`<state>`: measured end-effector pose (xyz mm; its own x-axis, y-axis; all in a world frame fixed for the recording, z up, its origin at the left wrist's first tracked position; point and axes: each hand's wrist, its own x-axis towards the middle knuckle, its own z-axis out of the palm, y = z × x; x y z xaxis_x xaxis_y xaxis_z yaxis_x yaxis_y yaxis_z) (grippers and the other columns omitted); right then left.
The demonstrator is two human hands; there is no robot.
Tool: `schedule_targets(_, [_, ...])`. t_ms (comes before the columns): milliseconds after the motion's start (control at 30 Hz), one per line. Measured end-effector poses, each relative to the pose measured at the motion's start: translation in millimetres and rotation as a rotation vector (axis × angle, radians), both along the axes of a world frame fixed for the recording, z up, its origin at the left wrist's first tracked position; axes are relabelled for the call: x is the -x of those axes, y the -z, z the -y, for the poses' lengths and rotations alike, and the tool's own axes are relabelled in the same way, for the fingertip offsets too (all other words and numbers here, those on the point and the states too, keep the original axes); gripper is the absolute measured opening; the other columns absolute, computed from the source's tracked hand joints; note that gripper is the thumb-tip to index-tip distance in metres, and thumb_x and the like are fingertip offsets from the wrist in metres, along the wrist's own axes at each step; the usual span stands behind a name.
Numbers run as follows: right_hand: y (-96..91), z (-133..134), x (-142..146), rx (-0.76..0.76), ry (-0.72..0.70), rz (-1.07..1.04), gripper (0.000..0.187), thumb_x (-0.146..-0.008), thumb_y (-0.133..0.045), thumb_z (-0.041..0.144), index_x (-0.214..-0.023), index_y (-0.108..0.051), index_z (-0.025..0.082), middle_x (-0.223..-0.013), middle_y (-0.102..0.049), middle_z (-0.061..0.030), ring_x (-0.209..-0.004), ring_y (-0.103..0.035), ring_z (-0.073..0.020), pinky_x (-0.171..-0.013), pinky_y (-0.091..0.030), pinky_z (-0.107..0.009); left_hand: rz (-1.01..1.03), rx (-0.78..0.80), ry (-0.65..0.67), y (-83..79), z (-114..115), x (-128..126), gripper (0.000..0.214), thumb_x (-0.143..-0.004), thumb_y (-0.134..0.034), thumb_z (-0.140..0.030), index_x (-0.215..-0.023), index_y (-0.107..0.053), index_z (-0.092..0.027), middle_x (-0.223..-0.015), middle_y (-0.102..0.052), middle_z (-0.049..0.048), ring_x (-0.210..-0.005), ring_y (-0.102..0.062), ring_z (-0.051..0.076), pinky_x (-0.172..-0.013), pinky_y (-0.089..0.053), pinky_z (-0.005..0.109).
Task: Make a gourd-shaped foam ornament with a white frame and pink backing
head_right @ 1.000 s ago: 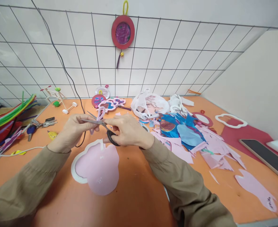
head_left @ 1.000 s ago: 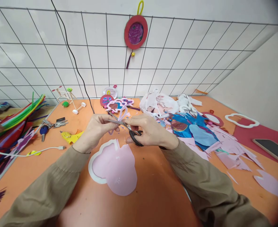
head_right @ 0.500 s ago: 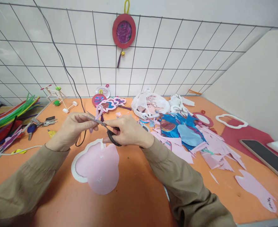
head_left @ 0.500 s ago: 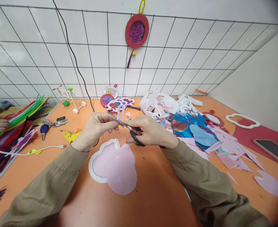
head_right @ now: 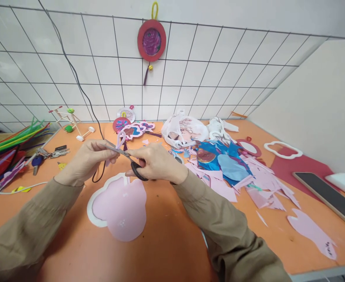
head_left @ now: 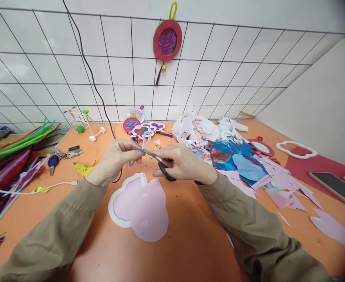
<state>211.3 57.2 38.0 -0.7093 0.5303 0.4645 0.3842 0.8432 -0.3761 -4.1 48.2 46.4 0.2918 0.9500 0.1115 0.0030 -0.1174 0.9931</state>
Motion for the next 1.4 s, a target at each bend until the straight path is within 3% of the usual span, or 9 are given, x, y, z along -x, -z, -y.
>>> schedule_targets(133, [0.1,0,1,-0.018,0.008,0.0,0.033,-0.084,-0.067,0.047,-0.09,-0.07,0.015,-0.051,-0.045,0.0057,-0.049,-0.039,-0.0101,-0.053,-0.025,-0.025,0.005,0.003,0.008,0.4,-1,0,0.006,-0.067,-0.07,-0.021,-0.066,-0.074,-0.017,-0.052,-0.062,0.0001,-0.05,-0.05,0.01,-0.05,-0.037,0.023])
schedule_targets(333, [1.3,-1,1,-0.027,0.007,0.009,0.039,-0.083,-0.068,0.044,-0.108,-0.069,0.016,-0.052,-0.046,0.0058,-0.05,-0.039,-0.0108,-0.054,-0.027,-0.025,-0.011,0.008,0.001,1.8,-3,3,0.005,-0.067,-0.071,-0.021,-0.066,-0.074,-0.016,-0.055,-0.063,0.0008,-0.052,-0.05,0.01,-0.051,-0.036,0.024])
schedule_targets(667, [3.5,-3,1,-0.01,0.014,-0.035,0.036,-0.081,-0.07,0.041,-0.105,-0.071,0.015,-0.05,-0.043,0.0065,-0.05,-0.037,-0.0106,-0.054,-0.028,-0.026,-0.021,-0.034,-0.003,2.3,-4,3,0.009,-0.071,-0.073,-0.025,-0.069,-0.074,-0.016,-0.055,-0.063,0.0009,-0.051,-0.05,0.01,-0.048,-0.035,0.023])
schedule_targets(767, [2.3,0,3,0.128,0.005,-0.083,0.038,-0.079,-0.071,0.042,-0.106,-0.071,0.014,-0.051,-0.04,0.0075,-0.049,-0.035,-0.0092,-0.052,-0.028,-0.025,-0.021,-0.08,-0.037,2.8,-4,3,0.008,-0.071,-0.075,-0.025,-0.07,-0.074,-0.017,-0.062,-0.067,0.0013,-0.059,-0.056,0.012,-0.055,-0.041,0.023])
schedule_targets(867, [-0.8,6,5,0.418,-0.003,-0.157,0.041,-0.076,-0.073,0.042,-0.105,-0.071,0.013,-0.053,-0.04,0.0077,-0.049,-0.035,-0.008,-0.049,-0.028,-0.023,0.038,-0.102,-0.061,4.1,-6,2,0.01,-0.069,-0.078,-0.025,-0.074,-0.073,-0.017,-0.072,-0.07,0.0023,-0.069,-0.062,0.014,-0.068,-0.047,0.026])
schedule_targets(1000, [-2.1,12,9,0.789,-0.107,-0.28,0.041,-0.076,-0.072,0.038,-0.109,-0.07,0.012,-0.054,-0.045,0.0072,-0.047,-0.043,-0.0076,-0.047,-0.034,-0.022,0.097,-0.145,-0.057,5.7,-7,2,0.046,-0.068,-0.082,-0.026,-0.113,-0.07,-0.023,-0.087,-0.071,0.0032,-0.078,-0.062,0.016,-0.072,-0.049,0.029])
schedule_targets(1100, [2.0,12,12,0.92,-0.191,-0.377,0.037,-0.078,-0.069,0.036,-0.105,-0.07,0.012,-0.054,-0.049,0.0065,-0.044,-0.046,-0.0069,-0.045,-0.037,-0.022,0.163,-0.125,0.076,7.4,-6,3,0.06,-0.073,-0.079,-0.031,-0.13,-0.06,-0.025,-0.083,-0.07,0.0029,-0.076,-0.061,0.017,-0.07,-0.048,0.03])
schedule_targets(1267, [10.0,10,14,0.931,-0.275,-0.442,0.034,-0.083,-0.064,0.038,-0.104,-0.07,0.012,-0.051,-0.052,0.0053,-0.043,-0.046,-0.0074,-0.043,-0.036,-0.02,0.237,-0.075,0.136,14.1,-5,0,0.028,-0.074,-0.078,-0.039,-0.093,-0.077,-0.019,-0.074,-0.069,0.0046,-0.062,-0.056,0.013,-0.061,-0.044,0.028])
schedule_targets(1400, [11.9,10,14,0.905,-0.293,-0.474,0.027,-0.085,-0.062,0.037,-0.094,-0.07,0.012,-0.051,-0.052,0.0049,-0.044,-0.045,-0.0071,-0.044,-0.037,-0.02,0.211,-0.079,0.07,18.7,-6,-2,0.025,-0.075,-0.076,-0.041,-0.073,-0.075,-0.016,-0.061,-0.066,0.0034,-0.057,-0.054,0.013,-0.059,-0.043,0.028])
